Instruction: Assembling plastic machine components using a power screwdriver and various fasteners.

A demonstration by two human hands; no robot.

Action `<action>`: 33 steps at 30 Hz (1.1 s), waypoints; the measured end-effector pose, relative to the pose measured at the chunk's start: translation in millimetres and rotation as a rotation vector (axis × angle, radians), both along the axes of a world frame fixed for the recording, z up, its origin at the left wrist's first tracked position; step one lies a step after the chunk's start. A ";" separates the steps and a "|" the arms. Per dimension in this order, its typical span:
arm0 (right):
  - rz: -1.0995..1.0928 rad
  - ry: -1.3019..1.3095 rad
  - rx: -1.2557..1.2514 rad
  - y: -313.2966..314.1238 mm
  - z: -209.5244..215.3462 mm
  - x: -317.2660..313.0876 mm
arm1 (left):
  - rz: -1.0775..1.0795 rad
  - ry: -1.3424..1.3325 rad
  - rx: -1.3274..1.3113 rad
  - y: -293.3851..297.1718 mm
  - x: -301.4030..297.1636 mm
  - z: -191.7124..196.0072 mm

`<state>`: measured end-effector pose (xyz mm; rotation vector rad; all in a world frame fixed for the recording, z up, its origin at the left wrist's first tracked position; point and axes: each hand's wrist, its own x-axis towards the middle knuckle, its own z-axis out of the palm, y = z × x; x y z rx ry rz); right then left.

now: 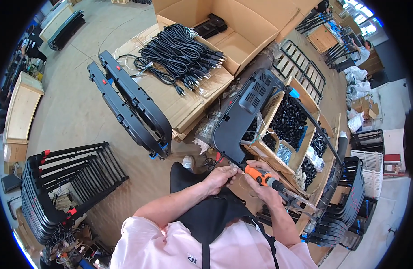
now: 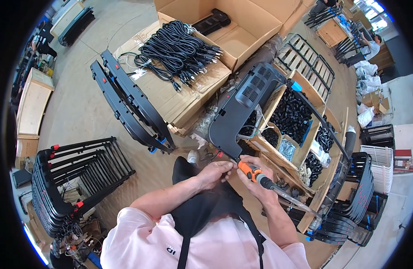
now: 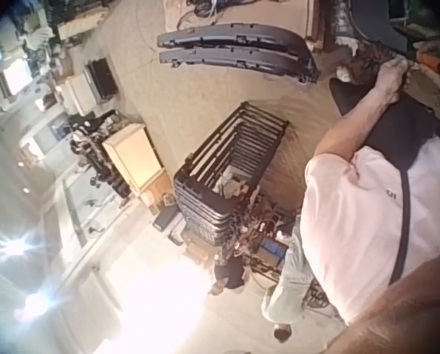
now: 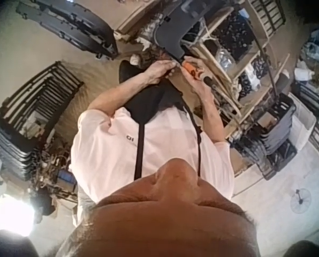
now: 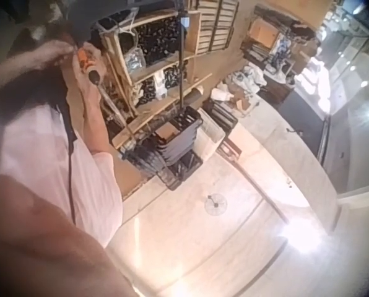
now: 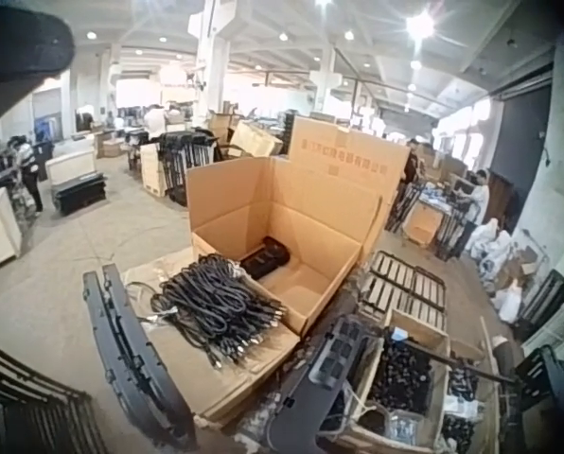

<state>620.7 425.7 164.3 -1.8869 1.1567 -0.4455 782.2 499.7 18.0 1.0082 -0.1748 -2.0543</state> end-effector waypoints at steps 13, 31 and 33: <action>-0.061 -0.158 0.088 3.3 1.9 -3.8 | 0.212 0.062 0.130 0.7 -1.6 11.0; -0.088 -0.385 0.178 5.1 4.3 8.8 | 0.367 0.350 0.212 -11.1 16.3 14.7; -0.088 -0.376 0.184 6.1 4.6 14.3 | 0.368 0.366 0.209 -10.5 18.1 12.6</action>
